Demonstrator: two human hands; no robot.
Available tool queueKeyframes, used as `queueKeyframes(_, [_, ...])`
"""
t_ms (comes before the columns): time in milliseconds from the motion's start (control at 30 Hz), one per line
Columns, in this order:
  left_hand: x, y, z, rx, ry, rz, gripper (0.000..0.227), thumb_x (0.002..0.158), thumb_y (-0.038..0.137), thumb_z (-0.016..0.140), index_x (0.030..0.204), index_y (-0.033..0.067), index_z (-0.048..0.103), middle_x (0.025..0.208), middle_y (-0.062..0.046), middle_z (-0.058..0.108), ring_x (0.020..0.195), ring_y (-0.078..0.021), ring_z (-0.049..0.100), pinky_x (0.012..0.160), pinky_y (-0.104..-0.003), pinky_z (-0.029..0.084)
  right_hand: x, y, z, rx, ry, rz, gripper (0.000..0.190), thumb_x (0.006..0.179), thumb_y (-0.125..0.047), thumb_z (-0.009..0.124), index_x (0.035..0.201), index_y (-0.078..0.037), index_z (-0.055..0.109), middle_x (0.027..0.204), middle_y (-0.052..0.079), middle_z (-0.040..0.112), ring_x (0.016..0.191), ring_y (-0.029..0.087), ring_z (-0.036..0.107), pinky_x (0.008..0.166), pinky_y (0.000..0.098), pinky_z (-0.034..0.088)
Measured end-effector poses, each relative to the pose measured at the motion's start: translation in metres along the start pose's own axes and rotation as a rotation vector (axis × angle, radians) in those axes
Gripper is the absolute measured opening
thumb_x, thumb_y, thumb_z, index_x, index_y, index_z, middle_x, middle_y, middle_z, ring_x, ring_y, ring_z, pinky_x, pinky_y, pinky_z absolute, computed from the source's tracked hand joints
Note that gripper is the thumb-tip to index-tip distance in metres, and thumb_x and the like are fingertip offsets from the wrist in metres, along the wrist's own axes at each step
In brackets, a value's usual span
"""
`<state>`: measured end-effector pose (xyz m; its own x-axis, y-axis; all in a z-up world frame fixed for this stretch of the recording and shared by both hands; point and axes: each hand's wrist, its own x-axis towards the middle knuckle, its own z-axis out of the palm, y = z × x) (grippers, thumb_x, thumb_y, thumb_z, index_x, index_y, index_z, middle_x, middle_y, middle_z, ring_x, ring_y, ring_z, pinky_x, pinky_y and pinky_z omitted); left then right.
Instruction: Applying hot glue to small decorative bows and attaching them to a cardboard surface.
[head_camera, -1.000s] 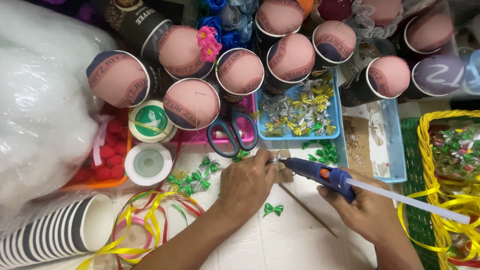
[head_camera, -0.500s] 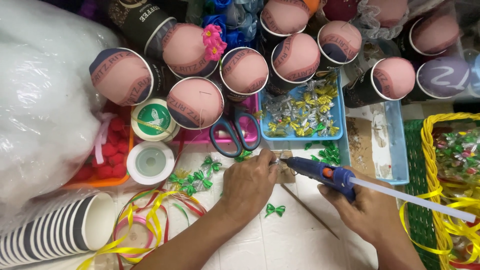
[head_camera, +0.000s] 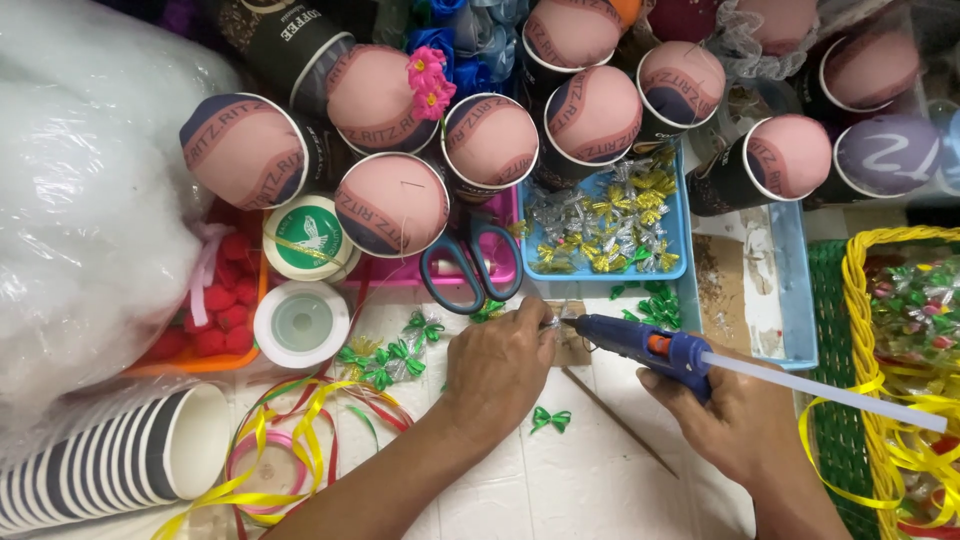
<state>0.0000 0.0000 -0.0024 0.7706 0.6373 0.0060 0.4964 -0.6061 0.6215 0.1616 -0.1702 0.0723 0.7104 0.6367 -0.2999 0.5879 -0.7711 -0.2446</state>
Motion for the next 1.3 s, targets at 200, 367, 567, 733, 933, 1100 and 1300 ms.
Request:
queueKeyframes(200, [0.0, 0.003, -0.004, -0.009, -0.017, -0.013, 0.018, 0.098, 0.028, 0.07, 0.103, 0.0124, 0.063, 0.07, -0.009, 0.074, 0.059, -0.0366, 0.07, 0.048, -0.052, 0.054, -0.001, -0.001, -0.002, -0.055, 0.016, 0.011, 0.032, 0.079, -0.057, 0.068, 0.08, -0.025, 0.071, 0.056, -0.001, 0.057, 0.056, 0.019, 0.058, 0.059, 0.0344, 0.039])
queueKeyframes(367, [0.001, 0.001, -0.001, 0.007, -0.018, -0.015, 0.019, 0.096, 0.029, 0.072, 0.103, 0.0134, 0.062, 0.069, -0.009, 0.073, 0.058, -0.0365, 0.07, 0.047, -0.052, 0.053, -0.002, 0.0, -0.001, 0.032, 0.047, -0.058, 0.029, 0.08, -0.053, 0.07, 0.077, -0.024, 0.071, 0.051, 0.0, 0.052, 0.05, 0.018, 0.053, 0.055, 0.034, 0.038])
queueKeyframes(567, [0.001, 0.003, -0.005, -0.013, -0.051, -0.039, 0.019, 0.098, 0.03, 0.069, 0.104, 0.0136, 0.062, 0.073, -0.01, 0.074, 0.063, -0.0381, 0.071, 0.051, -0.053, 0.054, -0.002, -0.008, -0.004, 0.075, 0.02, -0.05, 0.027, 0.08, -0.05, 0.071, 0.086, -0.023, 0.073, 0.057, 0.002, 0.057, 0.053, 0.02, 0.055, 0.056, 0.0347, 0.039])
queueKeyframes(733, [0.0, 0.002, -0.004, -0.002, -0.033, -0.022, 0.019, 0.098, 0.03, 0.07, 0.104, 0.0135, 0.062, 0.071, -0.008, 0.074, 0.06, -0.0372, 0.07, 0.048, -0.053, 0.053, -0.003, -0.002, -0.002, 0.016, 0.096, -0.091, 0.03, 0.079, -0.053, 0.071, 0.081, -0.023, 0.072, 0.055, 0.001, 0.053, 0.055, 0.02, 0.053, 0.057, 0.0363, 0.037])
queueKeyframes(933, [0.0, 0.002, -0.006, 0.0, -0.02, -0.007, 0.018, 0.097, 0.026, 0.071, 0.104, 0.0124, 0.062, 0.068, -0.008, 0.073, 0.057, -0.036, 0.069, 0.047, -0.051, 0.053, -0.004, -0.006, -0.002, 0.062, 0.103, -0.08, 0.029, 0.079, -0.052, 0.072, 0.086, -0.024, 0.075, 0.054, 0.002, 0.051, 0.053, 0.021, 0.051, 0.056, 0.0365, 0.036])
queueKeyframes(1100, [-0.001, 0.004, -0.009, -0.03, -0.003, -0.005, 0.017, 0.096, 0.024, 0.071, 0.104, 0.0118, 0.063, 0.07, -0.009, 0.074, 0.058, -0.0387, 0.07, 0.048, -0.054, 0.053, -0.006, -0.013, -0.005, 0.064, 0.043, -0.09, 0.026, 0.083, -0.049, 0.072, 0.078, -0.024, 0.069, 0.052, -0.001, 0.048, 0.049, 0.017, 0.045, 0.052, 0.0343, 0.034])
queueKeyframes(1300, [-0.001, 0.006, -0.012, -0.029, -0.012, 0.005, 0.018, 0.096, 0.024, 0.072, 0.107, 0.0116, 0.065, 0.076, -0.009, 0.076, 0.062, -0.0361, 0.072, 0.051, -0.053, 0.055, -0.01, 0.039, -0.008, 0.373, 0.213, 0.037, 0.022, 0.079, -0.031, 0.085, 0.082, -0.01, 0.084, 0.069, -0.005, 0.042, 0.065, 0.011, 0.039, 0.057, 0.0277, 0.032])
